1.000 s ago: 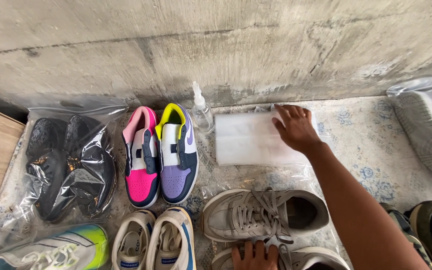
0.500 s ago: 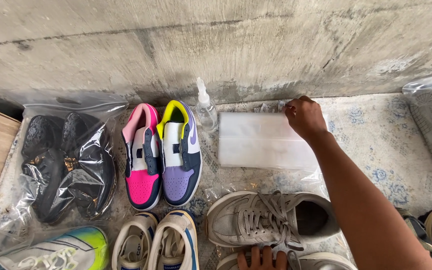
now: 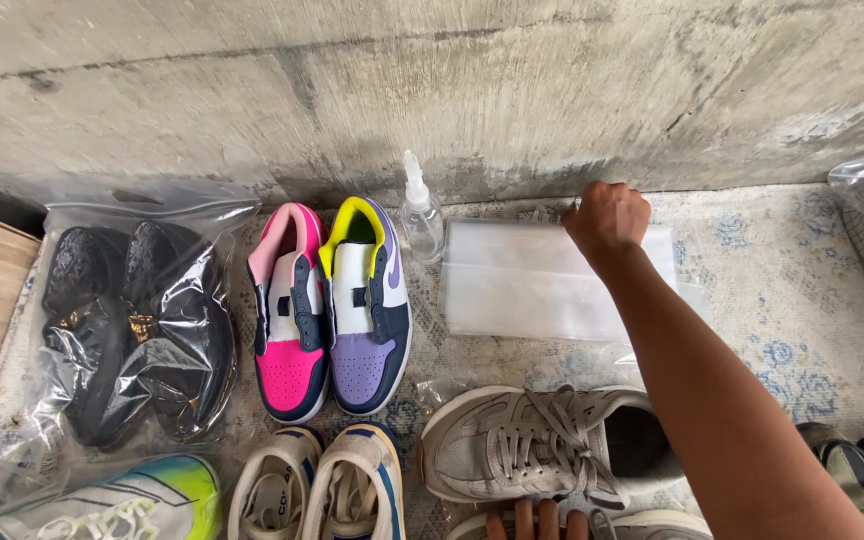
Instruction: The person places a pair of grey sneakers into a clear plastic bag, seals it, and then removes them. They insert small white packets into each shoe and spray the shoes with a liquid from a bottle. The person then places one shoe back into the bag.
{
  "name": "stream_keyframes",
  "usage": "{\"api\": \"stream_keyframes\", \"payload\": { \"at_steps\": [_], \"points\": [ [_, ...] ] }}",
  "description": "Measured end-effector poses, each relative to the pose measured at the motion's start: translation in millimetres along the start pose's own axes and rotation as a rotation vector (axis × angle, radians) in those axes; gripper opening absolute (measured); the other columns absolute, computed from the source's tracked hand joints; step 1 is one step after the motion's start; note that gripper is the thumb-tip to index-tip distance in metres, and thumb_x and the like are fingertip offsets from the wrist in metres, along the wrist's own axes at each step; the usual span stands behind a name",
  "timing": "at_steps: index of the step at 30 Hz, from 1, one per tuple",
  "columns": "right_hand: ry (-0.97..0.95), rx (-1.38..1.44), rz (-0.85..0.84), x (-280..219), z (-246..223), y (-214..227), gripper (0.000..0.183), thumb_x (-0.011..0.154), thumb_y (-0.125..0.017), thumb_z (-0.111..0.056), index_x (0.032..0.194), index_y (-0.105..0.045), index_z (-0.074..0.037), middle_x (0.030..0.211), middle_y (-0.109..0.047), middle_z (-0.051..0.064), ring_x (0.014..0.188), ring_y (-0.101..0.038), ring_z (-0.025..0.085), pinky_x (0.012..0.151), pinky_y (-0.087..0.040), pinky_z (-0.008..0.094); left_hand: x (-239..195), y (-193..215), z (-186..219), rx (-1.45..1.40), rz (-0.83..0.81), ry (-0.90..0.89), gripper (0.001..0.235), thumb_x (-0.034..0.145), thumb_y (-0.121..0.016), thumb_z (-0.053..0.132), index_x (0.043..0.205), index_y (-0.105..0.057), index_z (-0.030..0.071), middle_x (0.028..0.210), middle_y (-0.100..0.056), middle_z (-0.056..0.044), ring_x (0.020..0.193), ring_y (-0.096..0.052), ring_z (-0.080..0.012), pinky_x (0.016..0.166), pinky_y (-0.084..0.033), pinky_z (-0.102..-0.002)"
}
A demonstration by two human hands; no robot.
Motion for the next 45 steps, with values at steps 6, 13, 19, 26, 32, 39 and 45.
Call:
{"api": "stream_keyframes", "payload": {
  "at_steps": [6, 13, 19, 26, 32, 39, 45],
  "points": [
    [-0.030, 0.155, 0.086, -1.2, 6.7, -6.0, 0.017, 0.079, -0.073, -0.023, 0.092, -0.083, -0.018, 0.077, -0.076, 0.010, 0.076, -0.077, 0.037, 0.068, -0.061, 0.045, -1.5, 1.4, 0.6, -0.006, 0.016, 0.017, 0.020, 0.080, -0.081, 0.025, 0.075, -0.062, 0.021, 0.066, -0.060, 0.002, 0.070, -0.063, -0.0171, 0.070, -0.054, -0.066],
    [-0.154, 1.201, -0.012, -28.3, 29.3, 58.8, 0.017, 0.086, -0.079, 0.000, 0.103, -0.076, 0.003, 0.091, -0.077, 0.014, 0.068, -0.072, 0.021, 0.062, -0.063, 0.026, -6.2, 1.1, 5.3, -0.027, -0.022, 0.010, 0.018, 0.078, -0.082, 0.022, 0.073, -0.064, 0.018, 0.066, -0.060, -0.001, 0.072, -0.062, -0.0198, 0.070, -0.053, -0.068],
    [-0.454, 2.176, -0.338, -28.2, 55.6, 64.6, 0.025, 0.089, -0.047, -0.003, 0.102, -0.069, -0.002, 0.091, -0.061, 0.014, 0.083, -0.061, 0.025, 0.079, -0.057, 0.034, -6.4, -0.4, 4.7, -0.011, -0.025, 0.011, 0.019, 0.074, -0.082, 0.018, 0.068, -0.064, 0.017, 0.065, -0.057, -0.001, 0.072, -0.059, -0.0197, 0.075, -0.052, -0.068],
    [-0.738, 2.056, -0.393, -23.9, 61.3, 59.2, 0.026, 0.093, -0.067, -0.026, 0.075, -0.052, -0.015, 0.065, -0.047, 0.001, 0.055, -0.045, 0.012, 0.049, -0.030, 0.023, -2.2, 3.6, 3.7, -0.013, 0.034, 0.023, 0.023, 0.074, -0.083, 0.025, 0.066, -0.063, 0.018, 0.063, -0.059, -0.001, 0.070, -0.062, -0.0191, 0.075, -0.050, -0.067],
    [-0.162, 0.665, -0.181, -13.7, 65.9, 51.3, 0.020, 0.091, -0.083, -0.026, 0.091, -0.082, -0.006, 0.074, -0.063, 0.010, 0.057, -0.051, 0.019, 0.055, -0.045, 0.036, -3.9, 1.7, 0.6, 0.055, 0.000, -0.024, 0.026, 0.085, -0.079, 0.038, 0.074, -0.063, 0.022, 0.068, -0.067, 0.002, 0.073, -0.070, -0.0196, 0.066, -0.055, -0.063],
    [-0.061, 0.307, -0.296, 8.3, 73.6, 40.8, 0.046, 0.079, -0.091, -0.045, 0.104, -0.080, -0.008, 0.091, -0.073, 0.015, 0.079, -0.068, 0.029, 0.073, -0.053, 0.043, -2.6, 4.8, -6.3, 0.036, -0.012, -0.028, 0.022, 0.084, -0.079, 0.034, 0.074, -0.064, 0.021, 0.068, -0.066, 0.001, 0.072, -0.068, -0.0192, 0.067, -0.055, -0.062],
    [0.019, 0.371, -0.303, 20.7, 100.6, 6.3, 0.048, 0.069, -0.094, -0.039, 0.110, -0.082, -0.017, 0.118, -0.072, 0.020, 0.117, -0.067, 0.045, 0.102, -0.052, 0.052, 2.5, 9.1, -7.4, 0.014, -0.017, -0.032, 0.020, 0.083, -0.079, 0.031, 0.074, -0.064, 0.021, 0.068, -0.066, 0.000, 0.071, -0.068, -0.0188, 0.068, -0.055, -0.062]
  ]
}}
Point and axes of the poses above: each hand's wrist, its own x-axis towards the middle knuckle, its own y-axis out of the back of the hand, z = x × y, the point moved 1 cm from there along x, towards the middle knuckle
